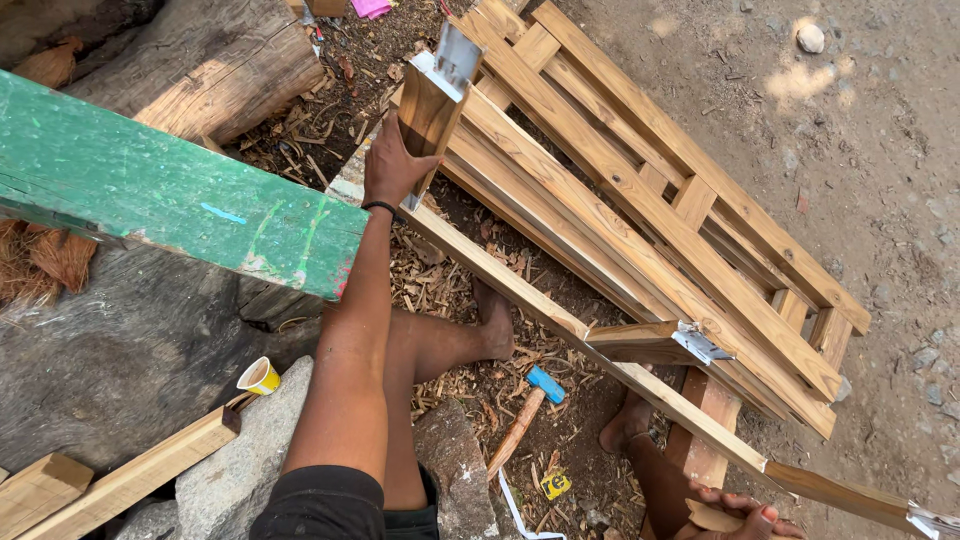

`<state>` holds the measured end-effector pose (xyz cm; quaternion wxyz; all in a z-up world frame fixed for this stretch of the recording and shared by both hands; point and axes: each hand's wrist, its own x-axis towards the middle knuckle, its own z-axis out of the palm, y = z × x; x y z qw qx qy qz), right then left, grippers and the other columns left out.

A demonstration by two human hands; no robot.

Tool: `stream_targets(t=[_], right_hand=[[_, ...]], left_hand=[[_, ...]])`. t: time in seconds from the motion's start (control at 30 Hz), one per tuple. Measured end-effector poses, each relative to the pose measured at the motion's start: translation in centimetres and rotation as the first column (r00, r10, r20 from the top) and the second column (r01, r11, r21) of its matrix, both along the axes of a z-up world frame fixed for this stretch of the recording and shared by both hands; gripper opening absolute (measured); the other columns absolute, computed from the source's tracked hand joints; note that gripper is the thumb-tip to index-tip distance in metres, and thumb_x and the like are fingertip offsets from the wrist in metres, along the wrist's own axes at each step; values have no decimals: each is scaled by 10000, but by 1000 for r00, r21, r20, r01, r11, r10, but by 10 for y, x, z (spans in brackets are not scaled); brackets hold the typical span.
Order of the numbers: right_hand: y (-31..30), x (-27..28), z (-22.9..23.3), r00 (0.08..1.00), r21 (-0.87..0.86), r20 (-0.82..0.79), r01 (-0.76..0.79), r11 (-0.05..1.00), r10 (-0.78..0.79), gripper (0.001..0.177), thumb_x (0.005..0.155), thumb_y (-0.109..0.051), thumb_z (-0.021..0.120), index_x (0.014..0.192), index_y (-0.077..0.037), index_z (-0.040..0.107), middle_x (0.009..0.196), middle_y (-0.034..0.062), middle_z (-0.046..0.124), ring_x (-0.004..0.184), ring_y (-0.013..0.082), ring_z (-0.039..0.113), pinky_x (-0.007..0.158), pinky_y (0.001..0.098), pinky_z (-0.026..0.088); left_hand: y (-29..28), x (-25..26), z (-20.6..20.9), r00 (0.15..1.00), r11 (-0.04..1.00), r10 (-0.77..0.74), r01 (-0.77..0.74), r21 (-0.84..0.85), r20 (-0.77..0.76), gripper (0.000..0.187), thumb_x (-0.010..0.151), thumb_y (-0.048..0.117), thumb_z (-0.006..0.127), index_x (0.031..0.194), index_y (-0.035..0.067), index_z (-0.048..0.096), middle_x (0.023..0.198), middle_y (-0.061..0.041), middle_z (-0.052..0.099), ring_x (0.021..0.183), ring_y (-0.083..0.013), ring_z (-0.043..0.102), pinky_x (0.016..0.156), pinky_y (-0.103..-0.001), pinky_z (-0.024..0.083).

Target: The person applies adhesive to the joints of wooden furniture components using a stick and assembles the pieces by hand.

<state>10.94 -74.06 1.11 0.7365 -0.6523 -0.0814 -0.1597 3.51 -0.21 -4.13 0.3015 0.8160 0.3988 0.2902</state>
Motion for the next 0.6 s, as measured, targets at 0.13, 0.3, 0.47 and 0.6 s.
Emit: stream_targets(t=[0.13,0.3,0.47,0.6], right_hand=[[-12,-7,9,997,-49,-22,-75,996,74,110,1273,-82,444,1282,-88,335,954,125,612,865,245,724,804,486,653],[0,-14,12,997,99,-37,-64,993,68,205,1224,-171,558,1175,-28,419,837,139,618,743,244,714,738,497,666],[30,-27,27,998,74,-13,69,995,-68,263,1209,-177,626,1181,-18,418,790,127,604,645,239,683,660,494,641],[44,-29,38,998,166,27,51,985,-56,264,1196,-149,641,1256,-42,407,792,130,603,605,232,647,641,488,632]], left_hand=[[0,-3,-3,990,977,119,-130,167,74,1157,637,515,1005,1365,-123,371,1268,-369,570,1094,-490,634,939,-484,528],[-10,-13,21,992,985,77,-91,-145,-99,1017,680,474,937,1408,8,401,1262,-255,615,1117,-407,664,965,-472,559],[-17,-22,21,989,994,92,-97,-40,-118,1064,657,491,942,1421,11,378,1335,-229,568,1153,-403,637,934,-495,542],[-6,-44,12,986,991,83,-97,-93,-147,1107,658,511,947,1436,-9,356,1337,-237,553,1165,-421,621,964,-506,524]])
